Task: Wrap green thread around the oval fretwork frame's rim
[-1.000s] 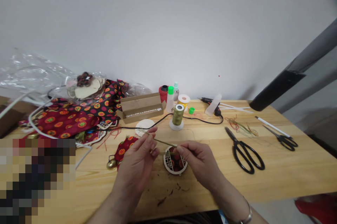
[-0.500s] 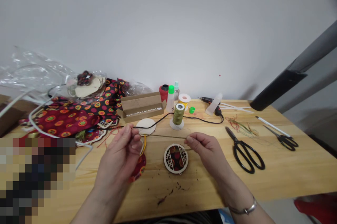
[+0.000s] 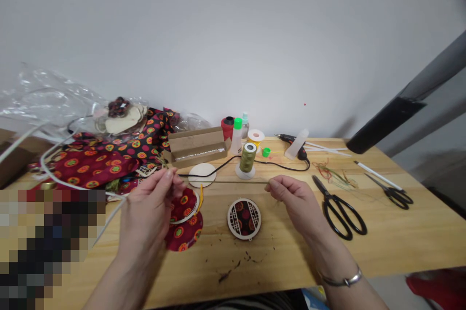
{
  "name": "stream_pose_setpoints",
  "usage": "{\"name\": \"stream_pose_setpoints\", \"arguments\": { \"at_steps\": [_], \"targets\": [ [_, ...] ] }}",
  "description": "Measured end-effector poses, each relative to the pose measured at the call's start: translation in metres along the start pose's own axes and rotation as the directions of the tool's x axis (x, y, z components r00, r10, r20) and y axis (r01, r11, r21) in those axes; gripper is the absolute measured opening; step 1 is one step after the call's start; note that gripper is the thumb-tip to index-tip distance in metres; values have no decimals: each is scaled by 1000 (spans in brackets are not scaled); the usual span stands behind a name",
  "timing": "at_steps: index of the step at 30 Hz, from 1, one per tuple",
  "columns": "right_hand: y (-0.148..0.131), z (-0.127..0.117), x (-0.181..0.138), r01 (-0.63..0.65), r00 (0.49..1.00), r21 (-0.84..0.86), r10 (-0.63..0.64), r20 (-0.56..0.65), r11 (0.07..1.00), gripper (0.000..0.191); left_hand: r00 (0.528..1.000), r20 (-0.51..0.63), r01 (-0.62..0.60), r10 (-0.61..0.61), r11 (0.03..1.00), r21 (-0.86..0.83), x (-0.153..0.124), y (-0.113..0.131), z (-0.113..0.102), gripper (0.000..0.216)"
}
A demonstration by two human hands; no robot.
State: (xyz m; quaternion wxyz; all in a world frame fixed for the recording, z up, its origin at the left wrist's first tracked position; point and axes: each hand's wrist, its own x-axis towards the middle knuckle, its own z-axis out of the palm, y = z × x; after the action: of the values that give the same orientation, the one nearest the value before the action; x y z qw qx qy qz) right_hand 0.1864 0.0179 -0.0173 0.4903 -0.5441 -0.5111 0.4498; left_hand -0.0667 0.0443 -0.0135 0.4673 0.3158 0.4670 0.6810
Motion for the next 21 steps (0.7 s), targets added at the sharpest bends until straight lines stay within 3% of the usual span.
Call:
{"name": "stream_pose_setpoints", "arguments": {
  "at_steps": [2,5,10,14,17,19,21],
  "targets": [
    [3,-5,2,10,1000,5,-10,-6,1000,30,997,15,-76,75,961,264,-3,-1,-3,5],
    [6,-12,6,14,1000,60,-14,0,998,30,976,109,-218,191,774,595,-7,-3,-6,6],
    [5,-20,11,25,1000,175,-26,5,984,28,907,317,-417,277,493,763,-9,-9,-8,12],
    [3,-23,13,30,999,222,-27,-20,975,28,851,500,-523,162,170,835,-9,-13,-7,22],
    [1,-23,13,21,1000,207,-17,-23,978,27,825,565,-565,8,-23,825,-12,-14,-6,28],
    [1,-23,11,17,1000,181,-15,-14,983,27,814,577,-581,-68,-92,809,-14,-14,-6,28],
    [0,-22,9,25,1000,156,-26,8,987,26,789,607,-614,-91,-103,783,-16,-15,-6,28]
  ]
}}
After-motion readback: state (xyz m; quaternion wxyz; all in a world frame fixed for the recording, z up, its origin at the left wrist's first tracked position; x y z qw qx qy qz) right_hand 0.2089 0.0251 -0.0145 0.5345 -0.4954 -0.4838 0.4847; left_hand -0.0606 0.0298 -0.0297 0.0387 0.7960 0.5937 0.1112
